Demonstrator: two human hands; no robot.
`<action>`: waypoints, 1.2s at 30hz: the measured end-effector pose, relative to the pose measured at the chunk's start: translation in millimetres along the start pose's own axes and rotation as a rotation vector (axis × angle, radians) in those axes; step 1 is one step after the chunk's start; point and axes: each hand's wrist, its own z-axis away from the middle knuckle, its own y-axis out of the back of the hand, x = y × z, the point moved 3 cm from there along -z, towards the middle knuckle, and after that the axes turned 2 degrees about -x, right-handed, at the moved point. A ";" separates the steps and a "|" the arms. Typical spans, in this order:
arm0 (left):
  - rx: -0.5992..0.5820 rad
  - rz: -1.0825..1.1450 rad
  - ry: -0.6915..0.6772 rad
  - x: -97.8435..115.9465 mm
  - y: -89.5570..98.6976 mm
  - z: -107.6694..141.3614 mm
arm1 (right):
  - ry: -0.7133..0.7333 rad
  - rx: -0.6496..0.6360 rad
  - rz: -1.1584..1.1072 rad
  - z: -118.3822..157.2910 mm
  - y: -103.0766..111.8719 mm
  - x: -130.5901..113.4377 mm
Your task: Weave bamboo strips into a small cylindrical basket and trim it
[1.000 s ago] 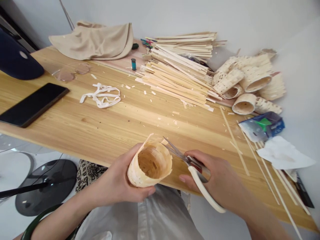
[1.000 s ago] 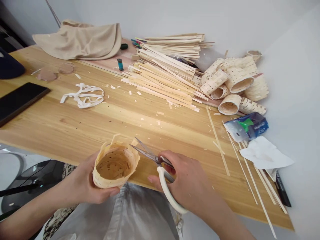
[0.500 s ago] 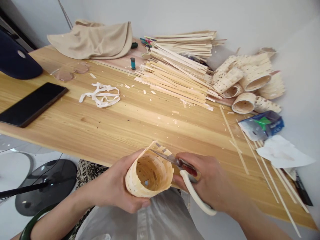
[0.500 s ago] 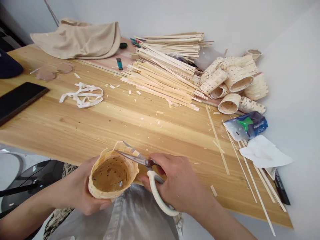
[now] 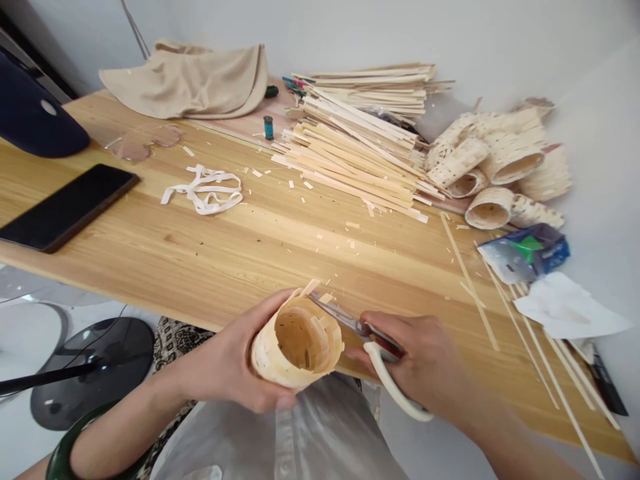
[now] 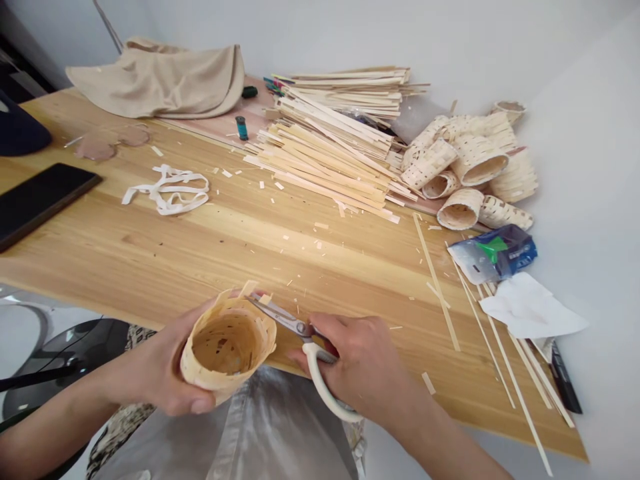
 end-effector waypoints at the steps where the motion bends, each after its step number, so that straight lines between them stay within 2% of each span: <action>1: 0.076 -0.060 -0.013 -0.3 0.8 1.2 | -0.014 0.014 -0.002 1.0 -0.7 1.7; 3: 0.216 -0.218 -0.036 0.7 0.3 3.7 | -0.039 0.046 -0.008 2.9 -2.3 4.2; 5: 0.298 -0.345 -0.035 2.7 -2.8 4.9 | -0.053 0.060 -0.008 3.6 -3.8 4.9; 11: 0.374 -0.336 -0.049 8.6 -7.5 2.3 | -0.122 0.004 0.025 -1.3 3.6 3.9; 15: 0.326 -0.303 -0.056 8.3 -7.2 1.9 | -0.200 -0.014 -0.012 -4.6 13.6 6.3; 19: 0.265 -0.315 -0.061 9.2 -9.2 2.2 | -0.230 -0.101 -0.017 -9.5 12.6 3.0; 26: 0.093 -0.240 -0.060 18.0 -16.4 -0.8 | -0.122 -0.111 -0.039 -19.0 3.8 -10.4; 30: 0.076 -0.202 -0.098 15.7 -15.6 -0.6 | -0.014 -0.067 0.009 -18.0 1.1 -9.3; 36: 0.013 -0.093 -0.052 5.8 -14.4 0.4 | 0.093 -0.025 -0.002 -16.5 4.5 -7.0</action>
